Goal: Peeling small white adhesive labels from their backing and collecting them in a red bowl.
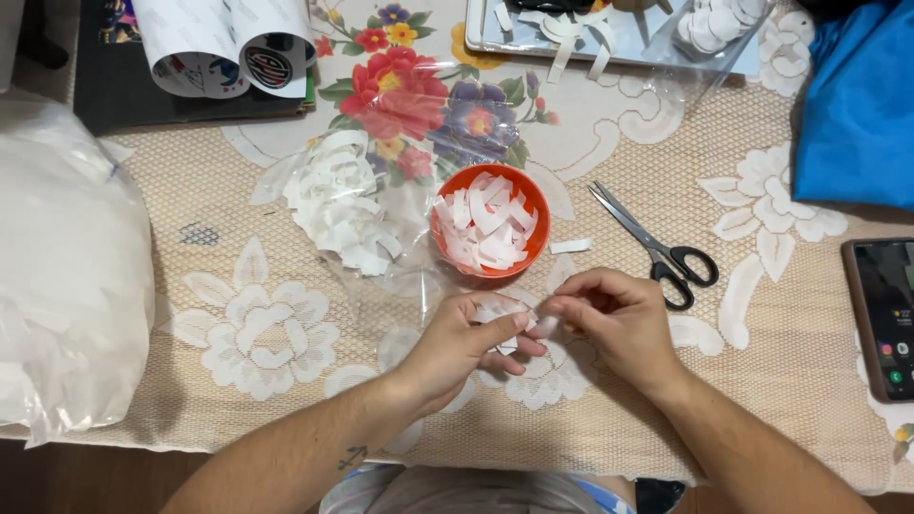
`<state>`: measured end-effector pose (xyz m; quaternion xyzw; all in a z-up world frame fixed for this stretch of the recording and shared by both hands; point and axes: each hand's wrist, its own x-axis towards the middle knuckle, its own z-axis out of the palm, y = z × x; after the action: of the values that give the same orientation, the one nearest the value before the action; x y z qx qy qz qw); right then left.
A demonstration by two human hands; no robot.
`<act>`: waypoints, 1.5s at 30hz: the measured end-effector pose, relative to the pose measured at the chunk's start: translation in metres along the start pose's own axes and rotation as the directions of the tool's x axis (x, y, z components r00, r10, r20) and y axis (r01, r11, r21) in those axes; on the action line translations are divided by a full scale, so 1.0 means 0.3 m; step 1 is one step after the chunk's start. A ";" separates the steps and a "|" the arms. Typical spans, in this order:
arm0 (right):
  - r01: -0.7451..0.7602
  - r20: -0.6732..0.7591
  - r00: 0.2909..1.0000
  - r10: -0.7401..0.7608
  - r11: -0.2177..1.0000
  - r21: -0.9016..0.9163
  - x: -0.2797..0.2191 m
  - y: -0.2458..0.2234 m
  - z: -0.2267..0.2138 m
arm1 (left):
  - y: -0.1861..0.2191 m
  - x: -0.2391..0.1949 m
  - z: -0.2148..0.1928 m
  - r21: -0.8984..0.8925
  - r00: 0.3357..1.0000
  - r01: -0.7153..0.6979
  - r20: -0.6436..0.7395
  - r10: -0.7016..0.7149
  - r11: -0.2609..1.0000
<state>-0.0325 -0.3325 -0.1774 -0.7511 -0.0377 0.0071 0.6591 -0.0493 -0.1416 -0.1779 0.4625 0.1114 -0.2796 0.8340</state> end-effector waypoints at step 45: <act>0.229 0.147 0.970 -0.196 0.939 -0.258 -0.006 0.006 0.008 | -0.010 0.028 -0.042 -0.027 0.997 0.040 0.073 -0.038 0.999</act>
<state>-0.0345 -0.3305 -0.1796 -0.8245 -0.1585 -0.0248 0.5427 -0.0432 -0.1355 -0.1905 0.4378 0.0941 -0.3110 0.8383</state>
